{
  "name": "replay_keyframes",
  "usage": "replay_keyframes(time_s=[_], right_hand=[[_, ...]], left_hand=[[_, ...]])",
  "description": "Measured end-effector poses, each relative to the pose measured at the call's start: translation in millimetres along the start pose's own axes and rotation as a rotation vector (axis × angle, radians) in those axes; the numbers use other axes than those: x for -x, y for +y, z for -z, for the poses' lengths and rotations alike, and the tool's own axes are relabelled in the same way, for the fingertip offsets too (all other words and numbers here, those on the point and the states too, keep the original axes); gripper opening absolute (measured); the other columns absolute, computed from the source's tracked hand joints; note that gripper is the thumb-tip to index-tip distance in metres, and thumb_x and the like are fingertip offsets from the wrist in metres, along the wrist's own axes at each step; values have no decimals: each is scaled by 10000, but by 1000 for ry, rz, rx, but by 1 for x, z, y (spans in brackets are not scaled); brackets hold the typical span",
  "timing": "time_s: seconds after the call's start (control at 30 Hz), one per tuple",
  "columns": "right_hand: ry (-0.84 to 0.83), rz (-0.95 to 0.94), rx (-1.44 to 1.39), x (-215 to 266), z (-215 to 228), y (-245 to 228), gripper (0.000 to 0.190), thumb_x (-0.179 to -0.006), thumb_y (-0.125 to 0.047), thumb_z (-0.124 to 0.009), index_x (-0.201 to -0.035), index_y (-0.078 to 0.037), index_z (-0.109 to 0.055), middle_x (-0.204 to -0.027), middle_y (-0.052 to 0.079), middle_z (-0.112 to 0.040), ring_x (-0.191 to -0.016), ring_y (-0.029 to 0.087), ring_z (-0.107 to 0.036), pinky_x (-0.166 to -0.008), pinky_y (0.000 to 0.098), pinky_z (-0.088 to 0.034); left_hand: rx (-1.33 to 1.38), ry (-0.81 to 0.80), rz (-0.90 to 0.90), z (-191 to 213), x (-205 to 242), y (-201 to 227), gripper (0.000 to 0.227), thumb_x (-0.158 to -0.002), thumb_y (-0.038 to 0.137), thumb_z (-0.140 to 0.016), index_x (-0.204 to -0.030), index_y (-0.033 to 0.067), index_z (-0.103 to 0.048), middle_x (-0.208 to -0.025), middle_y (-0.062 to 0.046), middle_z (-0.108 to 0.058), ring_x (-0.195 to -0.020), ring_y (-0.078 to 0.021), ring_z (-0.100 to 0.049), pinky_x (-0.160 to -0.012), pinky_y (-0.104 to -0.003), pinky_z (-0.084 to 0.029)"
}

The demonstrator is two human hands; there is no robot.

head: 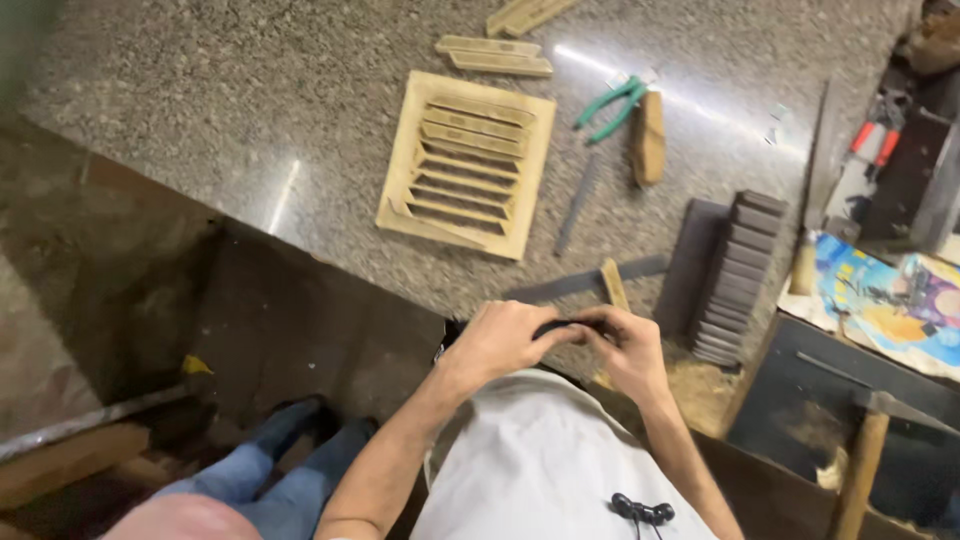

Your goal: The person uses a hammer and a metal bending jig to bend thin metal strips into angled shapes. They repeatedly place each strip into the jig, strike it with the hammer, and then inspect the bent piece before setting it aside.

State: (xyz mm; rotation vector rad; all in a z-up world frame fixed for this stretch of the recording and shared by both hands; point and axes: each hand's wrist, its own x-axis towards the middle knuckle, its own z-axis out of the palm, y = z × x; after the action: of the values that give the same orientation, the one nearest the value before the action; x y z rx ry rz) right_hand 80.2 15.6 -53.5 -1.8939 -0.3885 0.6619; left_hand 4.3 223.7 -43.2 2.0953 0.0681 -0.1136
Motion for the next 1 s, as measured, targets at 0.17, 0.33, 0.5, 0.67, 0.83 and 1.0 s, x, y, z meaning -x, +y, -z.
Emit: replay_keyframes(time_s=[0.17, 0.33, 0.5, 0.67, 0.83, 1.0], right_hand=[[13, -112, -72, -65, -58, -23, 203, -958, -53, -677, -1135, 22, -742, -959, 101, -778, -853, 128, -747, -761, 264, -600], [80, 115, 548, -117, -124, -46, 271, -930, -146, -734, -1166, -13, -729, -1084, 124, -728, -882, 228, -724, -728, 330, -588], [122, 378, 817, -145, -159, -49, 265, -805, -93, -755, -1066, -59, -724, -1006, 109, -684, -911, 325, -685, -772, 407, -555], [324, 64, 699, -130, -129, -51, 160, -883, -91, -790, -1031, -31, -778, -862, 97, -692, -721, 239, -659, -652, 354, -516], [394, 23, 600, -116, -131, -56, 186, -887, -65, -789, -1068, -25, -783, -884, 85, -721, -707, 182, -678, -627, 302, -519], [392, -34, 505, -127, -145, -62, 197, -863, -77, -798, -1054, -31, -787, -882, 80, -739, -697, 180, -687, -619, 298, -517]], left_hand=[[-74, -25, 21, 96, -7, -84, 256, -955, 376, -686, -932, 127, -742, -872, -144, -739, -854, -371, -713, -720, -495, -556], [-250, 209, 212, 195, -15, -147, 168, -953, 215, -637, -1065, 153, -746, -1006, -110, -738, -870, -361, -712, -751, -494, -565], [-311, 405, 238, 238, -30, -181, 167, -997, 195, -655, -1109, 77, -693, -1063, -123, -684, -902, -400, -685, -725, -509, -549], [-242, 300, 238, 217, -45, -214, 181, -973, 183, -674, -1123, 91, -717, -1029, -133, -675, -901, -378, -688, -765, -496, -553], [-299, 6, -5, 157, -59, -217, 197, -888, 180, -690, -1061, 100, -739, -1028, -103, -707, -924, -296, -712, -856, -428, -585], [-17, 254, -68, 147, -69, -193, 239, -902, 173, -705, -1111, 57, -724, -1051, -110, -722, -972, -291, -713, -870, -396, -550]])
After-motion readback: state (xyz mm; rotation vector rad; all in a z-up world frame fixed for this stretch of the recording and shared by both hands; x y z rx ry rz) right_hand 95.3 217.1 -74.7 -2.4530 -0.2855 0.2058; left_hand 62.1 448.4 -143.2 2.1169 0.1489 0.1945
